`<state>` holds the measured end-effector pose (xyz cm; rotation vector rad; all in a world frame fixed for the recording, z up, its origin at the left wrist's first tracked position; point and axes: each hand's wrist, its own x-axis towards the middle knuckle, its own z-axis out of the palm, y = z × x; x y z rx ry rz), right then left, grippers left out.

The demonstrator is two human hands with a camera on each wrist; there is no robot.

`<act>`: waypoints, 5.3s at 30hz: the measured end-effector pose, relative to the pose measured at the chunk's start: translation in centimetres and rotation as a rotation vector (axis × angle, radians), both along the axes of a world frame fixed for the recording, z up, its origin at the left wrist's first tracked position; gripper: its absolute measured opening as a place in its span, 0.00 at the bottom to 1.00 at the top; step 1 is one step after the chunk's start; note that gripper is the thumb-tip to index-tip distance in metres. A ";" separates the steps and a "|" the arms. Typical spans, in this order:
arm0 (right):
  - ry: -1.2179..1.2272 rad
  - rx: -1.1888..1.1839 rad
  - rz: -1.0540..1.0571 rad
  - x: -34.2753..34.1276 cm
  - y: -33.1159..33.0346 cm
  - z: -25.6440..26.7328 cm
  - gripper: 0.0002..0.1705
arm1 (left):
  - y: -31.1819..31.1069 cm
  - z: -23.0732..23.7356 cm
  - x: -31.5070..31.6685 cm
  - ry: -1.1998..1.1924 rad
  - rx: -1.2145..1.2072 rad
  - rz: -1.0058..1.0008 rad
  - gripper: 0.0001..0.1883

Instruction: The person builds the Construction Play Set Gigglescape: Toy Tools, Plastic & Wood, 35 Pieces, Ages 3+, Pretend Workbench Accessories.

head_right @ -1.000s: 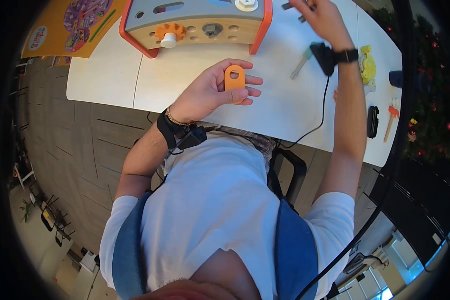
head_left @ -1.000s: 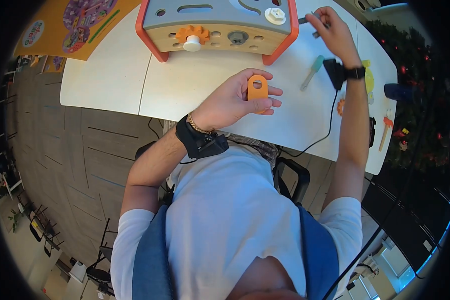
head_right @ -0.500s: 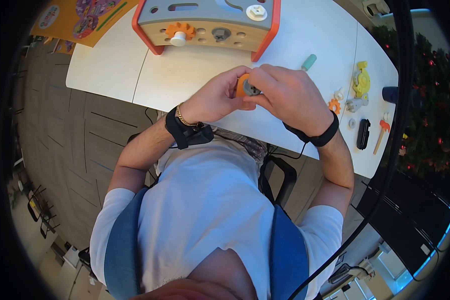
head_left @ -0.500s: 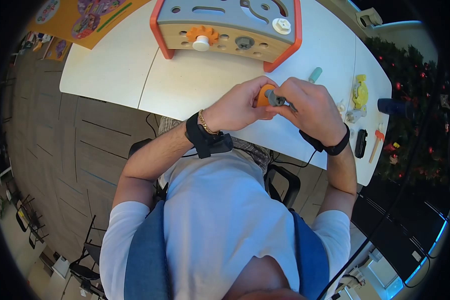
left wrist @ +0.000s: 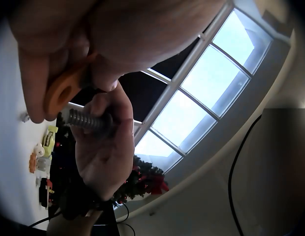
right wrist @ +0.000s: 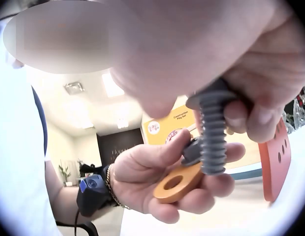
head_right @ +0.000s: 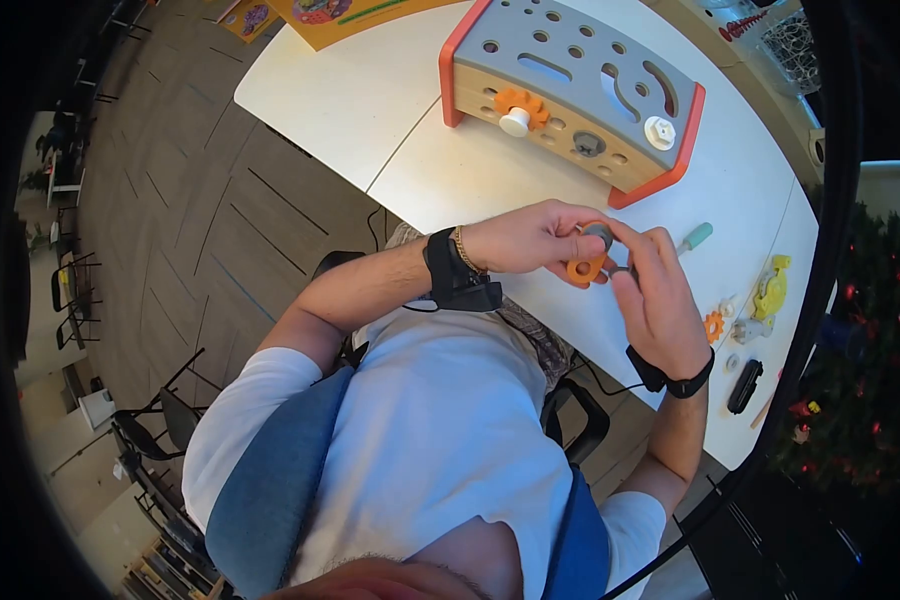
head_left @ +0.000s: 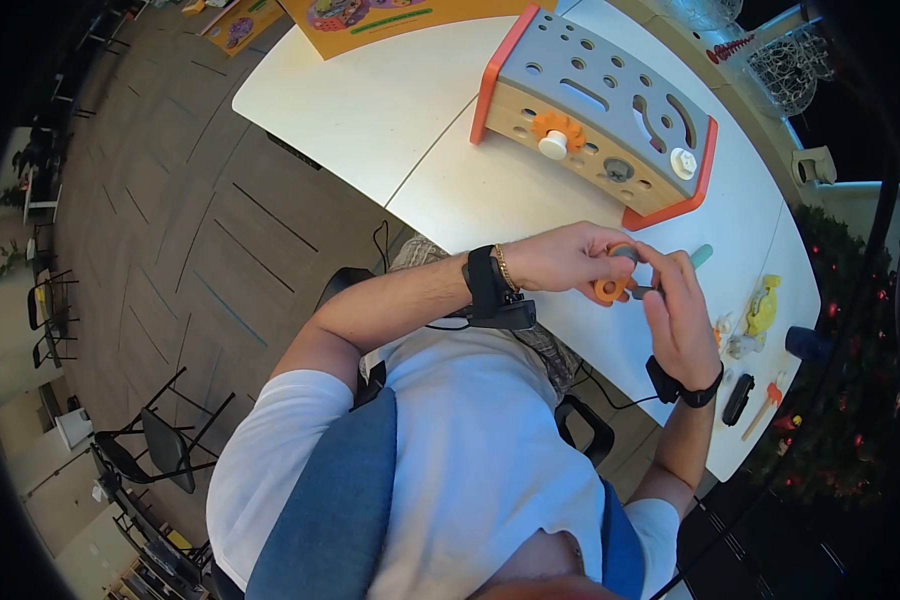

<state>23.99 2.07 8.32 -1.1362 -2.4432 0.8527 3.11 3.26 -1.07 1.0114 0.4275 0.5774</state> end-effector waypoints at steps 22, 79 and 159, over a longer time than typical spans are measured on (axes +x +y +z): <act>0.330 -0.061 -0.493 -0.1 -1.9 -7.0 0.23 | -1.9 1.1 1.4 0.069 0.217 0.278 0.23; 0.514 -0.579 -0.045 -7.4 20.6 1.1 0.22 | 16.7 11.0 -9.8 0.625 0.847 0.342 0.28; 0.168 0.639 -0.193 -6.0 8.6 2.2 0.16 | 13.1 9.4 -8.0 0.462 0.698 0.378 0.30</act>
